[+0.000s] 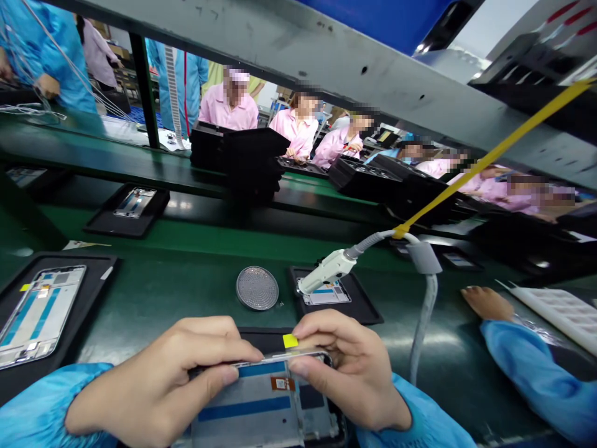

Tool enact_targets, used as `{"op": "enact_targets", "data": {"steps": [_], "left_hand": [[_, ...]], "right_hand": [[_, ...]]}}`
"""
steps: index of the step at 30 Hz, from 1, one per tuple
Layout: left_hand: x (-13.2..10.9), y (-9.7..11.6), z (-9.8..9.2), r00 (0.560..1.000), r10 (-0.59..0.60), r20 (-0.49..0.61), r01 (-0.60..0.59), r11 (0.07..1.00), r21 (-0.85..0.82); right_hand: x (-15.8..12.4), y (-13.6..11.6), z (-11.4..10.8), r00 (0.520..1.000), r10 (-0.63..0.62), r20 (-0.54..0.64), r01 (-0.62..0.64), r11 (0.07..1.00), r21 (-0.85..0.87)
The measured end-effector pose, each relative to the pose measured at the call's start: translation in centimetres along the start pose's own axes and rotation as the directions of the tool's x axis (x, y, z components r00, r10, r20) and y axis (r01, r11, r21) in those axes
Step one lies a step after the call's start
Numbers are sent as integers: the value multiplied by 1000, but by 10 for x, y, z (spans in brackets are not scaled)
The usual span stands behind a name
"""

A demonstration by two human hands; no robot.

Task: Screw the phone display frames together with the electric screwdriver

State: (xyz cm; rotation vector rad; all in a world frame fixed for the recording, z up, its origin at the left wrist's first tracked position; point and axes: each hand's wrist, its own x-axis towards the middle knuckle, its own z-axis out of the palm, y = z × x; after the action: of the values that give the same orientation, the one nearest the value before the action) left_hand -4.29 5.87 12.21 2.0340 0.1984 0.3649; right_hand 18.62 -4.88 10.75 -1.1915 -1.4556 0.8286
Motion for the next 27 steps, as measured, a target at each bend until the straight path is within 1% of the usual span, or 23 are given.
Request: {"op": "enact_targets", "data": {"steps": [3,6,8,11,12,17,21,27], "left_hand": [[-2,-1,2,999,2,-47,0,999,52],[-4,-4,4,996,4,-84,1,998,59],[-4,-4,4,998,-2,-62,5,999,39],[-3,-4,2,1000,3,1,-3,1000,13],[-3,-4,2,1000,7,4,-7,1000,8],[-3,-3,3,999,18,-45,-19,1000,-19],[-3,-4,3,999,30,-19,-31,999,-41],[0,-4,2,999,11,-31,-12,999,-47]], "right_hand": [[0,4,-1,1000,4,-2,-4,999,32],[-1,6,-2,1000,3,-1,-3,999,38],[-2,6,-2,1000,-2,-3,2,999,33],[-3,6,-1,1000,-27,-5,27,999,19],[-3,6,-1,999,-38,-4,38,999,16],[-3,5,-2,998,-62,-1,62,998,32],[-4,5,-2,999,-46,15,45,998,47],[-4,5,-2,999,-31,-13,31,998,61]]}}
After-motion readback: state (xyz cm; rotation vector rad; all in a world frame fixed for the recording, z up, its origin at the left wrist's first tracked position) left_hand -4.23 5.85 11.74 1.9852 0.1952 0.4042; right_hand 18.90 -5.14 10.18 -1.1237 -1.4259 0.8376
